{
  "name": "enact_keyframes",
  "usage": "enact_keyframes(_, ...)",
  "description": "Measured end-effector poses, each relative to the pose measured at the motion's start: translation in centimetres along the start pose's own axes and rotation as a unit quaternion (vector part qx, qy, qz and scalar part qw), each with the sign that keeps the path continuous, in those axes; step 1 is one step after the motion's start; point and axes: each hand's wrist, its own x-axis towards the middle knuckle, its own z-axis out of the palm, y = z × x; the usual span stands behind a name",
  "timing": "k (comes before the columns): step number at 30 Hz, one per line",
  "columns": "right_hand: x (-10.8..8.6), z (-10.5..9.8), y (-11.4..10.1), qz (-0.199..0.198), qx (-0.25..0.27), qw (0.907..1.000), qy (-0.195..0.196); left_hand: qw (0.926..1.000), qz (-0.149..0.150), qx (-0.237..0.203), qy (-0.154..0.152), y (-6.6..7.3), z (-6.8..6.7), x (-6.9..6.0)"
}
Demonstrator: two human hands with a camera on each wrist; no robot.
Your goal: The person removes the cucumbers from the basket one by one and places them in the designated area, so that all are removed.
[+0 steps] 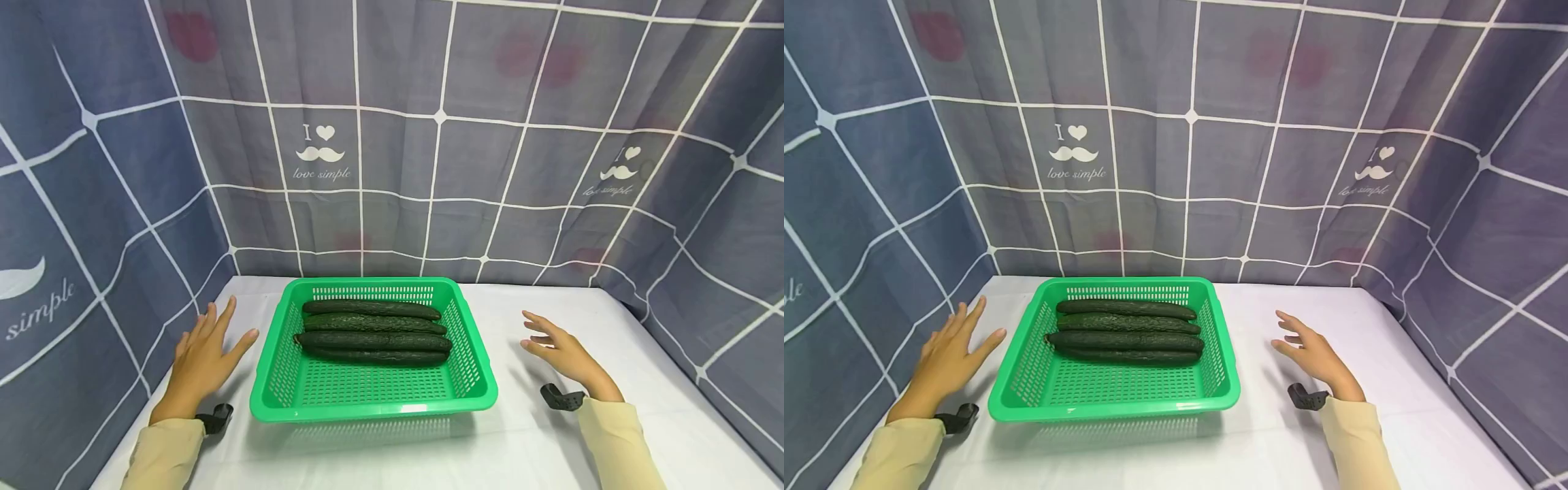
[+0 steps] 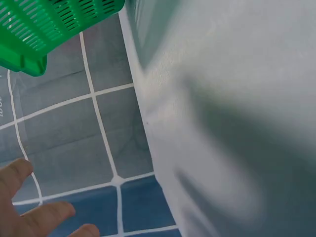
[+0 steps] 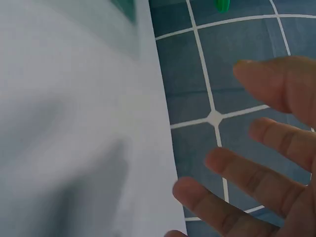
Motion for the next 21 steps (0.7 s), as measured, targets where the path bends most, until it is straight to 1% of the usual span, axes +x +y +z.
enact_keyframes(3,0.6,0.0,-0.2,-0.020,0.035,0.9990,-0.018,0.9997,-0.002,-0.020,-0.012,0.1,0.0,0.2)
enact_keyframes(7,1.5,-0.3,-0.6,-0.045,0.080,0.9950,-0.038,0.9987,-0.004,-0.045,-0.024,0.2,-0.2,0.4)
enact_keyframes(10,1.9,-0.6,-0.9,-0.051,0.102,0.9920,-0.053,0.9978,-0.006,-0.057,-0.033,0.4,-0.3,0.6)
enact_keyframes(13,2.2,-0.9,-1.2,-0.045,0.121,0.9887,-0.076,0.9970,-0.006,-0.066,-0.040,0.4,-0.4,0.7)
enact_keyframes(15,2.3,-1.2,-1.4,-0.045,0.138,0.9847,-0.097,0.9964,-0.005,-0.074,-0.042,0.4,-0.5,0.8)
enact_keyframes(18,2.6,-1.5,-1.6,-0.051,0.171,0.9755,-0.129,0.9952,0.000,-0.090,-0.039,0.3,-0.6,0.9)
enact_keyframes(21,3.0,-1.8,-1.9,-0.058,0.193,0.9676,-0.153,0.9920,0.007,-0.119,-0.041,0.2,-0.6,1.0)
